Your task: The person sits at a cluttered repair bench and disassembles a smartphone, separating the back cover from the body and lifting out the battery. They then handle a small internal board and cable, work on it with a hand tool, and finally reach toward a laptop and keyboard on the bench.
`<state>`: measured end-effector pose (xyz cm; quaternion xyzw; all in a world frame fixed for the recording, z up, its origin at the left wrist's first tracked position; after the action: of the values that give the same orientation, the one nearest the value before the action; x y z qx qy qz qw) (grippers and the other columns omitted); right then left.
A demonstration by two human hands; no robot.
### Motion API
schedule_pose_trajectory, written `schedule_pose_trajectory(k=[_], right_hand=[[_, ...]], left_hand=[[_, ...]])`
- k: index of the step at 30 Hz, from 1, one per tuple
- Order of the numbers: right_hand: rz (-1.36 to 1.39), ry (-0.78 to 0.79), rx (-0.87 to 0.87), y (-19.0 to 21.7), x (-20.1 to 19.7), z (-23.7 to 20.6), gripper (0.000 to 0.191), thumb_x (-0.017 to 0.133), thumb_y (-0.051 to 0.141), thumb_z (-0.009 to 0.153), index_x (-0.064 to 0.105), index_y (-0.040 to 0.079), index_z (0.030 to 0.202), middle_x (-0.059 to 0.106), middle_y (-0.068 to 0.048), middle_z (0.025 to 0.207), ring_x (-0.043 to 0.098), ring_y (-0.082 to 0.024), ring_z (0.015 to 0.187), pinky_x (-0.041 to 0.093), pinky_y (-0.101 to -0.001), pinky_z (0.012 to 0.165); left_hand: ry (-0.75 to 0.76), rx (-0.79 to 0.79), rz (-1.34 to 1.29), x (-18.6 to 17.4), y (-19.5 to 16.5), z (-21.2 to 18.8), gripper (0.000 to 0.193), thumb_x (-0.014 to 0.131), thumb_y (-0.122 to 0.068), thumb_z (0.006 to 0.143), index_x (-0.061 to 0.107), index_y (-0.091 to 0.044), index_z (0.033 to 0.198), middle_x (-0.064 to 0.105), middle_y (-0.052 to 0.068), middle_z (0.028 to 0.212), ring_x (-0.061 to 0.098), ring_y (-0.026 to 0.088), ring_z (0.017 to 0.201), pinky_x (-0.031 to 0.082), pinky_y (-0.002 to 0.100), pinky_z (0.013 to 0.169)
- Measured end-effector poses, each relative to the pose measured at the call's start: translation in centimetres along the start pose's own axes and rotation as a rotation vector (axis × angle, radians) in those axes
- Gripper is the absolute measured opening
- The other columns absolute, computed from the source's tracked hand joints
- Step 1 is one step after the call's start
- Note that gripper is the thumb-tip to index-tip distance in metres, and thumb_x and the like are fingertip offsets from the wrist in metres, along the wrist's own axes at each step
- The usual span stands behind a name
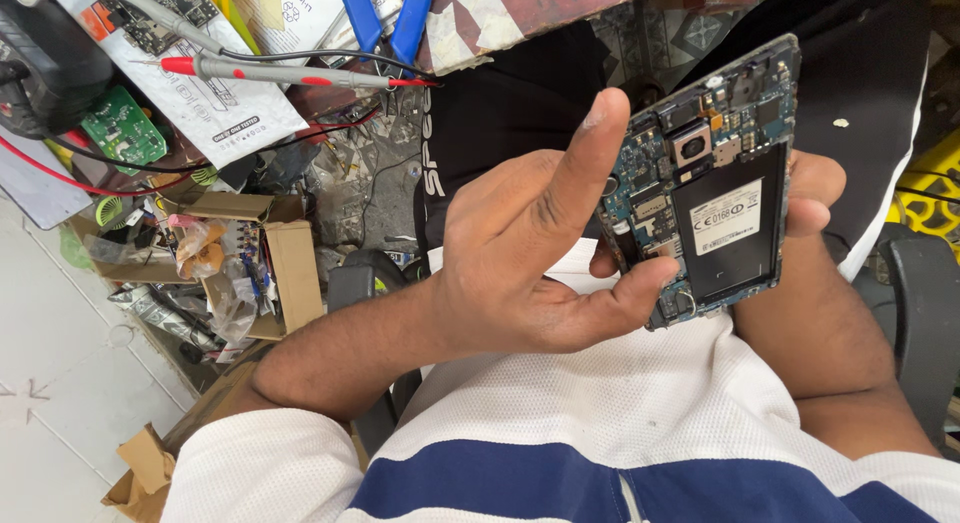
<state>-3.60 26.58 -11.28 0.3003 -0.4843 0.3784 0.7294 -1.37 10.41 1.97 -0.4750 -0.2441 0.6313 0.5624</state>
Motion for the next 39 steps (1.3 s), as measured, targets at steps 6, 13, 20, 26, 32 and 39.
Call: schedule_pose_trajectory(k=[6,13,20,26,32,39], right_hand=[[0.008,0.008,0.006,-0.1,0.0,0.0,0.083,0.072,0.033,0.096,0.035,-0.002,0.162,0.039,-0.037,0.158,0.049,-0.059,0.138,0.055,-0.0748,0.103],[0.016,0.012,0.017,-0.3,0.2,0.0,0.083,0.071,0.034,0.097,0.035,-0.002,0.162,0.038,-0.038,0.158,0.048,-0.06,0.139,0.055,-0.0751,0.102],[0.025,0.012,0.03,-0.6,0.1,-0.3,0.083,0.071,0.034,0.097,0.034,-0.001,0.162,0.036,-0.038,0.159,0.047,-0.06,0.14,0.055,-0.0754,0.101],[0.036,0.018,0.03,-0.9,0.0,-0.4,0.083,0.07,0.035,0.097,0.034,-0.001,0.163,0.035,-0.038,0.159,0.046,-0.061,0.14,0.055,-0.0757,0.1],[0.047,0.013,0.045,-1.3,0.2,-0.5,0.083,0.07,0.035,0.098,0.033,-0.001,0.163,0.033,-0.038,0.16,0.045,-0.062,0.141,0.055,-0.076,0.1],[0.061,0.012,0.054,-1.8,0.3,-0.4,0.083,0.069,0.036,0.098,0.033,0.0,0.163,0.032,-0.038,0.16,0.043,-0.062,0.141,0.056,-0.0763,0.099]], left_hand=[[-0.007,-0.02,-0.013,0.0,0.0,-0.2,0.081,0.078,-0.021,0.105,0.025,0.0,0.164,0.07,0.005,0.103,0.067,0.009,0.082,0.055,0.022,0.07],[0.004,-0.053,-0.042,0.1,0.1,-0.1,0.083,0.08,-0.017,0.102,0.026,0.001,0.163,0.07,0.006,0.104,0.067,0.008,0.083,0.055,0.02,0.068],[0.014,-0.089,-0.072,0.4,0.4,-0.4,0.082,0.081,-0.016,0.101,0.026,0.001,0.16,0.069,0.007,0.105,0.066,0.008,0.081,0.054,0.021,0.067],[0.045,-0.124,-0.089,0.5,0.6,-1.0,0.08,0.076,-0.015,0.102,0.021,-0.004,0.16,0.069,0.005,0.111,0.064,0.007,0.085,0.057,0.019,0.074],[0.043,-0.107,-0.062,0.3,0.6,-1.2,0.086,0.075,-0.017,0.104,0.019,-0.007,0.168,0.067,0.004,0.116,0.063,0.007,0.089,0.057,0.019,0.079],[0.034,-0.102,-0.074,0.2,0.5,-1.0,0.084,0.075,-0.014,0.103,0.021,-0.003,0.165,0.067,0.007,0.118,0.063,0.008,0.088,0.057,0.019,0.078]])
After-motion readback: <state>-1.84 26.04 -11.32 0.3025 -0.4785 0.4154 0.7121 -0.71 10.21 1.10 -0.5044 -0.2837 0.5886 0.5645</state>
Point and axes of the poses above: each hand's wrist, its own z-axis towards the middle knuckle, its own x-axis out of the palm, y = z × x, the point moved 8 cm from there along z, towards the middle knuckle
